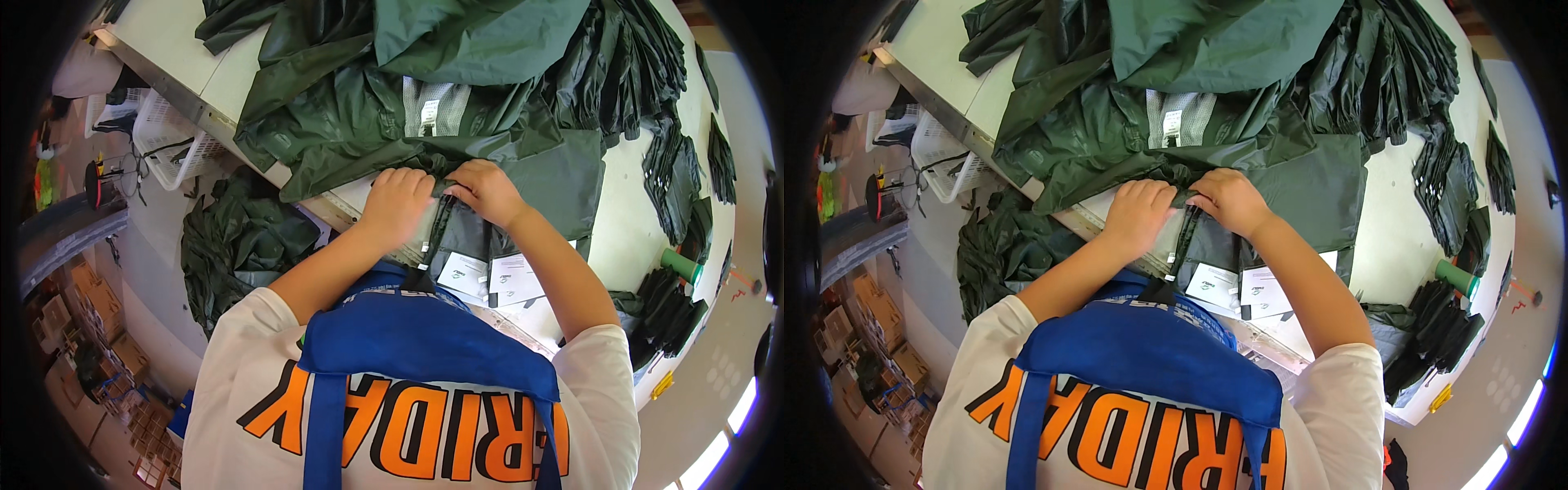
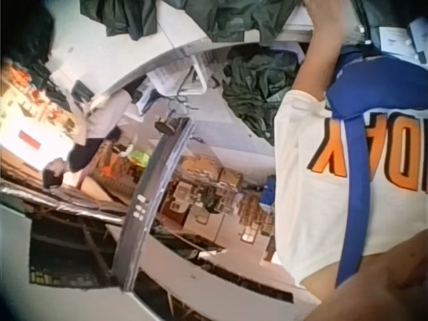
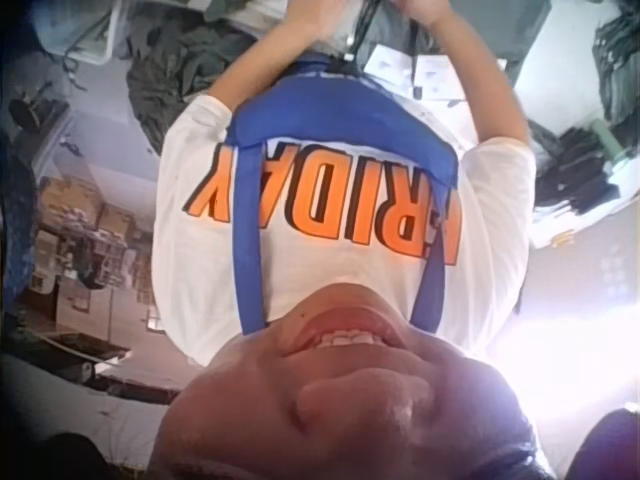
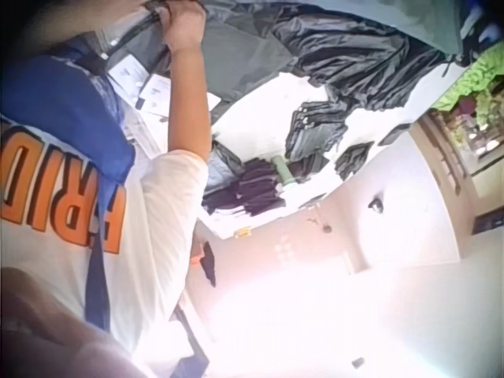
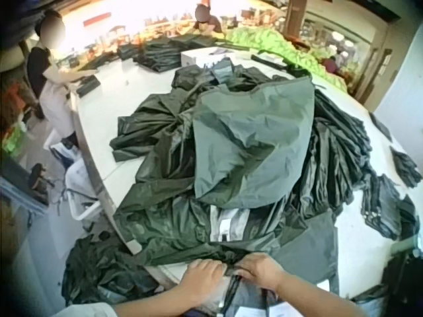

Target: The person folds a dark green jacket on a white table. They smooth the fabric, fold the sleeves and body, and place a tag inside the collar before stacking the finished item.

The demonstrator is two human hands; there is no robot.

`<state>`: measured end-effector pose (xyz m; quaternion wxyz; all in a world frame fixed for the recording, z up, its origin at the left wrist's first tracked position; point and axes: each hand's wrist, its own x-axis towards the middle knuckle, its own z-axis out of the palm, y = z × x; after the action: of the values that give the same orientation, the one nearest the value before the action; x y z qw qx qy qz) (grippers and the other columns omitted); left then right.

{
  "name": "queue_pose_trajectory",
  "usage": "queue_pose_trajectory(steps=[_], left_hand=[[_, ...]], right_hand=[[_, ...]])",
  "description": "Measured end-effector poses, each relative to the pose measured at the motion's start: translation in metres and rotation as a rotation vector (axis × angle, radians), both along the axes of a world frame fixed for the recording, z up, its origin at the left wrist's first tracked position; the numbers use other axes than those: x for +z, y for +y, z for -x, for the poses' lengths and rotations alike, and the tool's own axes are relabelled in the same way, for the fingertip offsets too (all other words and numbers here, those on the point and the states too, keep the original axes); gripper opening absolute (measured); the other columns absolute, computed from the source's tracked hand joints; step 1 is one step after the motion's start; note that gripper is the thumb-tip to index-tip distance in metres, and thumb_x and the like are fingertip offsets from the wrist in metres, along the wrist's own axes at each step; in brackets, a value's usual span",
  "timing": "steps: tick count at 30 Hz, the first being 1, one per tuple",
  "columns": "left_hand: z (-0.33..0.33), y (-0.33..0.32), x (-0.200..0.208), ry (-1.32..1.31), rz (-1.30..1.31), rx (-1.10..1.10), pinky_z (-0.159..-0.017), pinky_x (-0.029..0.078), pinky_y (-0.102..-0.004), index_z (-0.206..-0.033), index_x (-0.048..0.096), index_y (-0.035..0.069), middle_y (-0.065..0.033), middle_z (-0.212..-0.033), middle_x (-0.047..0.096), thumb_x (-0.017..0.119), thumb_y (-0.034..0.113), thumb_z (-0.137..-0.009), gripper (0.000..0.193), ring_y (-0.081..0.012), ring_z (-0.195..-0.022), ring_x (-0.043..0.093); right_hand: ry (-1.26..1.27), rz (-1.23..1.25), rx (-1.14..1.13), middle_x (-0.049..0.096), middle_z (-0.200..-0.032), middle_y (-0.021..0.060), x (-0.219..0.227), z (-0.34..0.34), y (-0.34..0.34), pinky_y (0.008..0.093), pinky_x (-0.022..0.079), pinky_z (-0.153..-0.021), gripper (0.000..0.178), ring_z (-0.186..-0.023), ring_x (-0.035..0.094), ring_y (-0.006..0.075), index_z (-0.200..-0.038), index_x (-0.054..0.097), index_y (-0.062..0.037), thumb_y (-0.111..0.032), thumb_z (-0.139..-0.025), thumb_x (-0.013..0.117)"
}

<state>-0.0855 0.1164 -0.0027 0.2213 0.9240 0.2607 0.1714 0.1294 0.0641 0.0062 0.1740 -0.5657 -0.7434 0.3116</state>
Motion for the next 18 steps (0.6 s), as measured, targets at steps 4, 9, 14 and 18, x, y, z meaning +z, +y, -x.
queue_pose_trajectory(steps=[4,9,14,18], left_hand=[[-0.001,0.015,-0.003,0.125,0.119,0.007,-0.085,0.040,-0.0403,-0.099,0.059,0.005,-0.0095,-0.091,0.062,0.062,0.018,-0.083,0.021,-0.0276,-0.092,0.059],[-0.007,0.015,-0.005,0.087,0.066,0.091,-0.079,0.042,-0.0434,-0.100,0.057,0.005,-0.0109,-0.086,0.062,0.053,0.016,-0.089,0.016,-0.0316,-0.084,0.060],[-0.021,0.039,-0.007,0.088,0.299,0.254,-0.075,0.043,-0.0438,-0.105,0.052,0.012,-0.0119,-0.092,0.056,0.052,0.015,-0.089,0.016,-0.0379,-0.076,0.059],[-0.024,0.042,-0.006,0.118,0.126,0.234,-0.075,0.042,-0.0452,-0.101,0.055,0.016,-0.0058,-0.102,0.052,0.062,0.017,-0.082,0.020,-0.0302,-0.094,0.056]], right_hand=[[0.105,-0.066,-0.153,0.062,-0.105,0.0143,0.017,-0.009,0.017,0.0408,0.047,-0.083,0.025,-0.095,0.059,0.0331,-0.106,0.062,-0.0023,-0.010,-0.083,0.062],[-0.161,-0.396,-0.139,0.062,-0.106,0.0135,0.020,-0.004,0.031,0.0405,0.047,-0.083,0.024,-0.098,0.059,0.0310,-0.105,0.062,-0.0030,-0.009,-0.082,0.062],[-0.199,-0.296,-0.098,0.063,-0.101,0.0101,0.025,-0.007,0.046,0.0392,0.046,-0.081,0.026,-0.095,0.058,0.0297,-0.103,0.063,-0.0041,-0.016,-0.080,0.067],[-0.166,-0.325,0.044,0.061,-0.095,0.0095,0.011,-0.010,0.036,0.0377,0.047,-0.081,0.025,-0.091,0.058,0.0281,-0.101,0.063,-0.0043,-0.017,-0.080,0.067]])
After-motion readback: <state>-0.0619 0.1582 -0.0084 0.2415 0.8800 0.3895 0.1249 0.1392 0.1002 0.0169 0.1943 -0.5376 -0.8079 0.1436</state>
